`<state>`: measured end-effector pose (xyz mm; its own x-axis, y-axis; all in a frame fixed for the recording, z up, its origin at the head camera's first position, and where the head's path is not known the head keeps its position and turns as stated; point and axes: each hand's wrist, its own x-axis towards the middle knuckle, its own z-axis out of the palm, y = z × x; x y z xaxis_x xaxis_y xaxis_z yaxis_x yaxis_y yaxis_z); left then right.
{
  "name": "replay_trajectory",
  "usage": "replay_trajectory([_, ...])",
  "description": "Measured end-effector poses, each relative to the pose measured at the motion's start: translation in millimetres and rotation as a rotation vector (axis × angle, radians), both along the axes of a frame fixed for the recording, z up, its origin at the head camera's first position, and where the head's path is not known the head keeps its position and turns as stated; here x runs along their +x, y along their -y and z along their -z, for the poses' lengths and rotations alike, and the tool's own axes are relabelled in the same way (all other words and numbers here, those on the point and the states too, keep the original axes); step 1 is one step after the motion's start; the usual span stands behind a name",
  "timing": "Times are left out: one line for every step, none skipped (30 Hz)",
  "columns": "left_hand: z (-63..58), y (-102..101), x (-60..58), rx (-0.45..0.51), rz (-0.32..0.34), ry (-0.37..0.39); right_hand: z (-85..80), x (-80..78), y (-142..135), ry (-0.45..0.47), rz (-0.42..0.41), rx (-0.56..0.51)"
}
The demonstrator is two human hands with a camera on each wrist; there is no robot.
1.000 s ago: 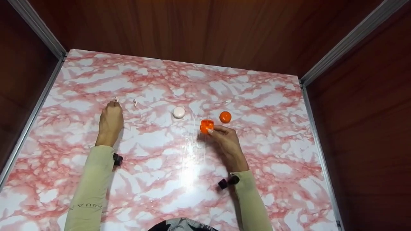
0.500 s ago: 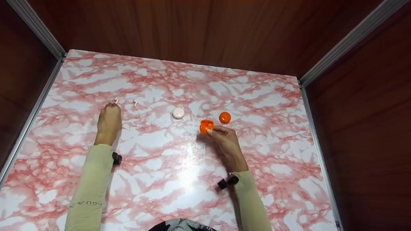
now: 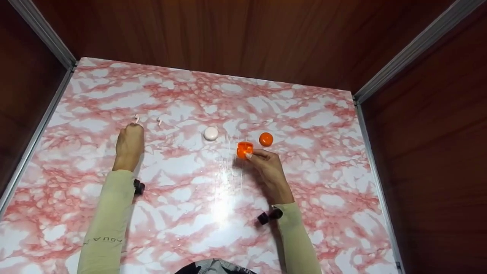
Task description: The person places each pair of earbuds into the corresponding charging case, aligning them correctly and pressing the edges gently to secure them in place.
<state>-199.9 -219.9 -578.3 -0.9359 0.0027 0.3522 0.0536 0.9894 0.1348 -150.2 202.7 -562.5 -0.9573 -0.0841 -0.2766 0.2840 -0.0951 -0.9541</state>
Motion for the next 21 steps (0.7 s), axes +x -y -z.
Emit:
replay_trajectory([0.0, 0, -0.1, 0.003, -0.001, 0.001, -0.1, 0.1, 0, 0.001, 0.002, -0.004])
replay_trajectory([0.1, 0, -0.1, 0.006, -0.001, 0.003, -0.3, 0.1, 0, 0.001, 0.000, -0.013])
replay_trajectory([-0.1, 0, 0.1, 0.008, -0.002, 0.005, -0.3, 0.2, 1, 0.002, 0.000, -0.021])
replay_trajectory([0.0, 1, 0.2, 0.004, -0.004, 0.008, -0.3, 0.4, 1, 0.002, -0.003, -0.030])
replay_trajectory([0.1, 1, 0.3, -0.005, -0.005, 0.011, -0.3, 0.4, 1, -0.001, -0.008, -0.044])
replay_trajectory([0.0, 1, 0.7, 0.000, -0.006, 0.015, -0.1, 0.5, 1, -0.003, -0.015, -0.055])
replay_trajectory([-0.4, 1, 0.8, -0.005, -0.007, 0.020, 0.0, 0.6, 1, -0.007, -0.022, -0.069])
replay_trajectory([-0.6, 2, 1.0, -0.013, -0.007, 0.026, 0.1, 0.5, 1, -0.010, -0.028, -0.078])
replay_trajectory([-1.1, 2, 1.1, -0.010, -0.010, 0.033, 0.2, 0.6, 1, -0.011, -0.028, -0.082])
replay_trajectory([-1.4, 2, 1.1, -0.006, -0.012, 0.041, 0.4, 0.6, 1, -0.012, -0.028, -0.082])
replay_trajectory([-1.9, 3, 1.2, 0.002, -0.013, 0.051, 0.4, 0.5, 1, -0.011, -0.026, -0.080])
replay_trajectory([-2.5, 3, 1.2, 0.017, -0.013, 0.061, 0.5, 0.7, 1, -0.009, -0.022, -0.079])
replay_trajectory([-3.2, 4, 1.2, 0.030, -0.013, 0.071, 0.5, 0.7, 1, -0.007, -0.019, -0.079])
replay_trajectory([-4.0, 4, 1.1, 0.041, -0.014, 0.078, 0.6, 0.8, 1, -0.005, -0.015, -0.081])
replay_trajectory([-5.1, 5, 1.0, 0.056, -0.016, 0.085, 0.7, 0.8, 1, -0.002, -0.011, -0.084])
replay_trajectory([-6.1, 5, 1.0, 0.063, -0.016, 0.090, 0.6, 0.9, 1, -0.003, -0.013, -0.085])
replay_trajectory([-7.3, 5, 1.2, 0.064, -0.015, 0.092, 0.4, 0.9, 1, -0.004, -0.015, -0.088])
replay_trajectory([-8.7, 5, 1.3, 0.069, -0.016, 0.095, 0.3, 0.8, 1, -0.007, -0.019, -0.094])
replay_trajectory([-10.2, 5, 1.4, 0.071, -0.018, 0.096, 0.1, 0.7, 1, -0.011, -0.024, -0.095])
replay_trajectory([-11.7, 5, 1.7, 0.069, -0.019, 0.094, -0.3, 0.8, 0, -0.015, -0.028, -0.091])
replay_trajectory([-13.3, 4, 2.0, 0.074, -0.020, 0.092, -0.5, 0.8, 0, -0.019, -0.033, -0.088])
